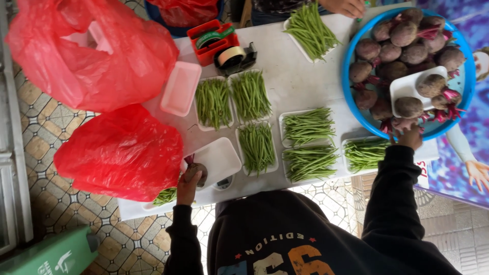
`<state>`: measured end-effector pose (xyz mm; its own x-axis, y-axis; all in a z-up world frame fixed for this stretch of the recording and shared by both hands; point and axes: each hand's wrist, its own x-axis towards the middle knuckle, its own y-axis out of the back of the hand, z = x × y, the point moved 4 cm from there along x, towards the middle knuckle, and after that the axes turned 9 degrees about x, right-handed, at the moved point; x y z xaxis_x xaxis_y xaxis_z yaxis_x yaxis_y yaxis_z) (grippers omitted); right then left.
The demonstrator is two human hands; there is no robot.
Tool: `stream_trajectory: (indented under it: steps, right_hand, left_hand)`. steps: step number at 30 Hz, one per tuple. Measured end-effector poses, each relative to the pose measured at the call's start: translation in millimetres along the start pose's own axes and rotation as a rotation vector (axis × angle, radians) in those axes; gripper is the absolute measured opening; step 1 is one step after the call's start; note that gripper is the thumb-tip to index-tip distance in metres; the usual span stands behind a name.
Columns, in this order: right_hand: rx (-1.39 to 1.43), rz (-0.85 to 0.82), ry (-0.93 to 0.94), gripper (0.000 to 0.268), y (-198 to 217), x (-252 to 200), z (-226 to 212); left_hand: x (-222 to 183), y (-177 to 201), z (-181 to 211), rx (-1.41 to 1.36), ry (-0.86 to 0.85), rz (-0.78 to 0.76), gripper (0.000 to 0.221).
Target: Weighing beets on a digital scale and placing them into foam trays for packaging.
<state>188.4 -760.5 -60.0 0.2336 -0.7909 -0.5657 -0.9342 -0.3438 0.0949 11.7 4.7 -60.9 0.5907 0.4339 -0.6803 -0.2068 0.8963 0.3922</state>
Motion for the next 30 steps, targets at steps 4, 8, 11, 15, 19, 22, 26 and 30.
stream_trajectory:
  steps: [4,8,11,15,19,22,26,30]
  right_hand:
    - [0.135,0.043,0.239,0.033,17.0,34.3,1.1]
    - [0.036,0.016,0.363,0.03,23.7,-13.6,-13.0]
    - [0.046,0.047,0.312,0.026,24.3,-40.3,-14.5]
    - [-0.006,0.022,0.343,0.028,30.9,-46.6,-6.8]
    - [-0.003,0.019,0.319,0.028,30.2,-50.6,-1.8]
    - [-0.014,0.025,0.32,0.029,31.3,-59.9,-4.3]
    - [-0.006,-0.02,0.338,0.026,32.1,-64.5,-7.9]
    - [-0.032,-0.029,0.343,0.026,34.8,-69.5,-9.7]
  left_hand:
    - [8.7,-1.5,-11.0,0.055,0.02,0.013,0.069]
    - [15.4,-2.7,-20.5,-0.002,-0.073,-0.047,0.061]
    - [8.3,-1.4,-13.8,-0.132,-0.089,-0.015,0.065]
    - [5.0,-7.9,9.0,-0.351,-0.104,0.093,0.056]
    - [-0.1,-5.4,41.0,-0.454,0.045,0.26,0.059]
    - [-6.6,-5.1,63.8,-0.629,0.119,0.362,0.068]
    - [-4.0,-7.2,89.6,-0.848,0.225,0.403,0.073]
    - [12.4,-4.7,110.6,-0.913,0.243,0.446,0.091]
